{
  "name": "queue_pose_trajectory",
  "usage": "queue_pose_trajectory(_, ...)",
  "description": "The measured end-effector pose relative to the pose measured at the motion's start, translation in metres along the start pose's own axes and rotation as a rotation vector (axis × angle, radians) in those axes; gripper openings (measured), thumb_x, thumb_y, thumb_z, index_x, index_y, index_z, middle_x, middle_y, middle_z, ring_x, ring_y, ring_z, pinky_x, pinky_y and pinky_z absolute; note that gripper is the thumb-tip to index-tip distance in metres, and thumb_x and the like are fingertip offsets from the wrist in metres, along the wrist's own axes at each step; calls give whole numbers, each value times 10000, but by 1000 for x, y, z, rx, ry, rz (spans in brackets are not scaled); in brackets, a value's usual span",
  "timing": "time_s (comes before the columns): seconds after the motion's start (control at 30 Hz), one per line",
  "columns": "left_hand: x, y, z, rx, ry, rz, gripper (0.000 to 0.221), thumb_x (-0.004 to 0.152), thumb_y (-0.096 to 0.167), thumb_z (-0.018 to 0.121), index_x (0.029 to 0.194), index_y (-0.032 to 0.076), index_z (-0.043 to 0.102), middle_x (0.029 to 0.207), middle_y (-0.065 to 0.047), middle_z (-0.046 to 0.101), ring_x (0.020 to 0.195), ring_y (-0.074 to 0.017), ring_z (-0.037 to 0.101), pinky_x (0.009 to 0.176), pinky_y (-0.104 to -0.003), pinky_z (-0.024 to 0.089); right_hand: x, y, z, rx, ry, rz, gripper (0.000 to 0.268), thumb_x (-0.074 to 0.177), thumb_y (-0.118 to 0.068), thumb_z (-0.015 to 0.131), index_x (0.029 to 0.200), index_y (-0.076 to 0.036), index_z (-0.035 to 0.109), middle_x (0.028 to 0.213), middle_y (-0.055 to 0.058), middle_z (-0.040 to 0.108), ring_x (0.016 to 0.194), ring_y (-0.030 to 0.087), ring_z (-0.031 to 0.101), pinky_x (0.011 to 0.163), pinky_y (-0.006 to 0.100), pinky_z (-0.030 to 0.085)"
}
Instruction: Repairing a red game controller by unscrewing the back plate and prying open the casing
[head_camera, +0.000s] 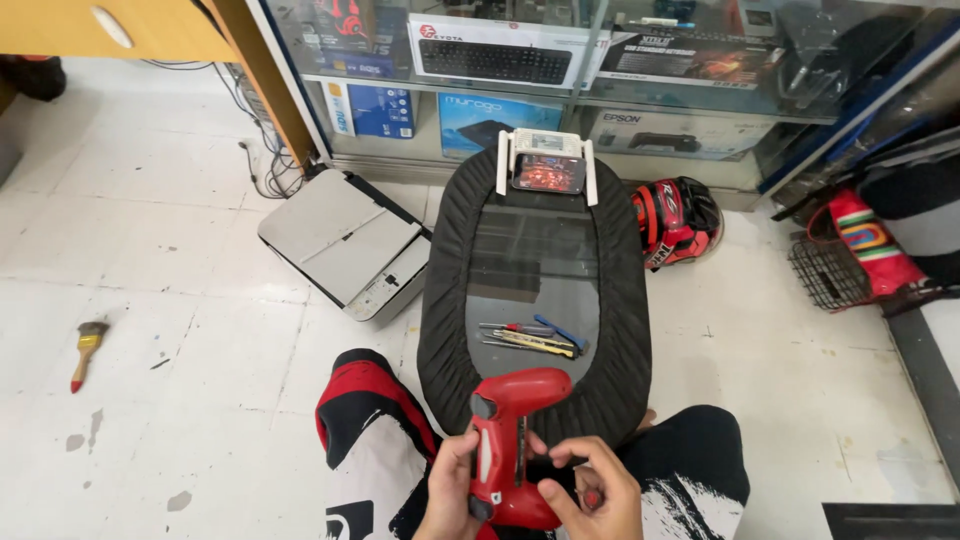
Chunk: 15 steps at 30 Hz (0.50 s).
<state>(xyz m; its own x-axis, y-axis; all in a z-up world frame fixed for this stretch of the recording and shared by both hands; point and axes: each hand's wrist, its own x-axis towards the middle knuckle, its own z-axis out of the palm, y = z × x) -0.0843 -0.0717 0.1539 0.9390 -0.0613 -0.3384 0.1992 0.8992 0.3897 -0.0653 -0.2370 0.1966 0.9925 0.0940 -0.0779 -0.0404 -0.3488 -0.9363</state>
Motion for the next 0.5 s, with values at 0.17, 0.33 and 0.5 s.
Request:
queue_pose_trajectory(0.17,-5,10,29,-30,41,-83,589,872,329,421,1155,-136,644,1047,-314,716,940,-346,646,912,-433,500,-17,21,6,-32,119,-23,314,720,-395,848,881,-127,823,735,-7,714,418,46,366,422,214,217)
queue_pose_trajectory(0.33,1,12,22,70,152,-45,574,900,263,412,1243,-130,654,1160,-316,730,876,-348,671,798,-420,529,-13,13,-8,-16,169,87,71,820,-144,817,836,-75,828,564,1,482,531,102,412,525,236,333)
queue_pose_trajectory(0.5,-6,25,45,182,212,-106,614,984,375,405,1221,-110,700,1161,-254,758,873,-295,686,796,-391,539,-10,19,-11,-29,138,-18,45,836,-136,794,847,-103,822,536,-41,481,502,53,409,505,207,341)
